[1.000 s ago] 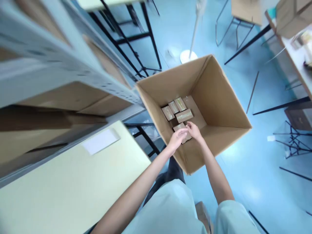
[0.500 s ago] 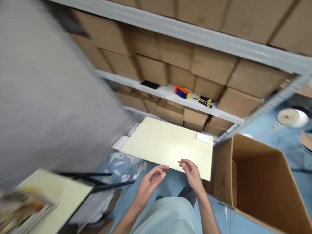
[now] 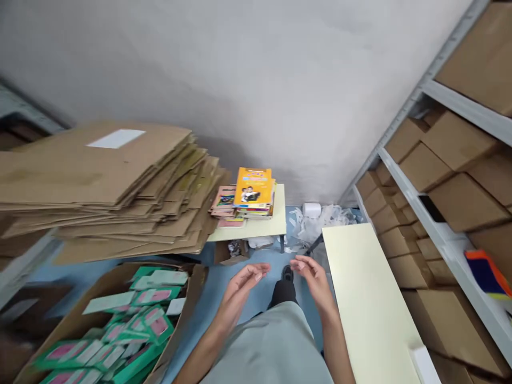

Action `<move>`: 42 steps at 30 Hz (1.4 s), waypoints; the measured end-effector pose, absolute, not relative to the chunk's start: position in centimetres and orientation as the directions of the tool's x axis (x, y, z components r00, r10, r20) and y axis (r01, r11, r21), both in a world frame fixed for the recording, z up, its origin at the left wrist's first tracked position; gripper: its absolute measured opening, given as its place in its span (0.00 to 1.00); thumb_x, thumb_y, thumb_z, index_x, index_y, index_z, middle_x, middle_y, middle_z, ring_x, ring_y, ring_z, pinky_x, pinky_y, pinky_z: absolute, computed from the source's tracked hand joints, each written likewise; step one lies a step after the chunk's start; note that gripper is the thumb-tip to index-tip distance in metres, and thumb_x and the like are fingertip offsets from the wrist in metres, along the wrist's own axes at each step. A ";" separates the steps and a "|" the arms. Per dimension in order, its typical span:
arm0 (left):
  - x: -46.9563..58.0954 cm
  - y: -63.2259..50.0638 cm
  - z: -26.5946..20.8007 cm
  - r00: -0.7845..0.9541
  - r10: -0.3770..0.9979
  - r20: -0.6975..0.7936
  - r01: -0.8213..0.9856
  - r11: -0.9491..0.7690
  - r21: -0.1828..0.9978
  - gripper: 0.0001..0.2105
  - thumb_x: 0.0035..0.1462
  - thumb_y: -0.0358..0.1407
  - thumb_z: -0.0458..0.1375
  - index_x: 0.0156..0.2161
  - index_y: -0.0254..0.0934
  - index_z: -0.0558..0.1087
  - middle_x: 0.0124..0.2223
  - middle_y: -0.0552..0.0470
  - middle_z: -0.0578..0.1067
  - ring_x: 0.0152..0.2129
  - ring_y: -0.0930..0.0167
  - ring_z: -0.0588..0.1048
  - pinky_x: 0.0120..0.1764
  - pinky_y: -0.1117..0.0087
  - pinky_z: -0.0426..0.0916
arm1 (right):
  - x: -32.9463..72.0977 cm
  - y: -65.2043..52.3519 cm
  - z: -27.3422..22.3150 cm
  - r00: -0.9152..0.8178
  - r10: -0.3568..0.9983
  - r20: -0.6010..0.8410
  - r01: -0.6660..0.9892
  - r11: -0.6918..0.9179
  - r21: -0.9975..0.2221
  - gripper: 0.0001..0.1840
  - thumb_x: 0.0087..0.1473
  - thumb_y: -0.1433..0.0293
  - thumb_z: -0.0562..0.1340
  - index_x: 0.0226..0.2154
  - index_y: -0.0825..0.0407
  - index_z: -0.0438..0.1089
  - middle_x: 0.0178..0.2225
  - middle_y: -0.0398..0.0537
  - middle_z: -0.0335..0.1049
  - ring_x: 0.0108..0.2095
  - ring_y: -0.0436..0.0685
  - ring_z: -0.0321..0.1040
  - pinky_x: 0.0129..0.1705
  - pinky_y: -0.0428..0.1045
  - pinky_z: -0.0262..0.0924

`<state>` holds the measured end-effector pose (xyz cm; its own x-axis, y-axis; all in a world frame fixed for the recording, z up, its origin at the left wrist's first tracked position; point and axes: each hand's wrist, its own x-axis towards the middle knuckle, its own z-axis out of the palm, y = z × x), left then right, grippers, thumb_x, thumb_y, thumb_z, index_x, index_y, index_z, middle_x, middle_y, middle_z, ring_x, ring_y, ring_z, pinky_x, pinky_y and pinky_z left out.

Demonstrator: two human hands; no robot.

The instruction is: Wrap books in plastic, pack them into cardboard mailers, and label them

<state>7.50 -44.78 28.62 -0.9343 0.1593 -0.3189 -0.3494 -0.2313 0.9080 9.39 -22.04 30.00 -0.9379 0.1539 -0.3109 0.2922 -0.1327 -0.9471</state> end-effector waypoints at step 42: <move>-14.6 -67.1 31.6 -0.318 -0.835 -0.449 0.053 -0.488 0.871 0.23 0.70 0.52 0.57 0.37 0.32 0.80 0.38 0.40 0.86 0.24 0.70 0.81 0.27 0.72 0.74 | -23.3 -34.7 28.5 -0.798 -0.487 -0.355 0.381 0.049 -0.923 0.34 0.52 0.38 0.75 0.48 0.46 0.84 0.49 0.56 0.86 0.51 0.70 0.81 0.60 0.64 0.71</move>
<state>-14.62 -67.11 31.58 -0.3181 -0.8352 -0.4486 0.0529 -0.4881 0.8712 -23.34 -34.65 28.51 -0.7982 -0.4868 -0.3548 0.3807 0.0488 -0.9234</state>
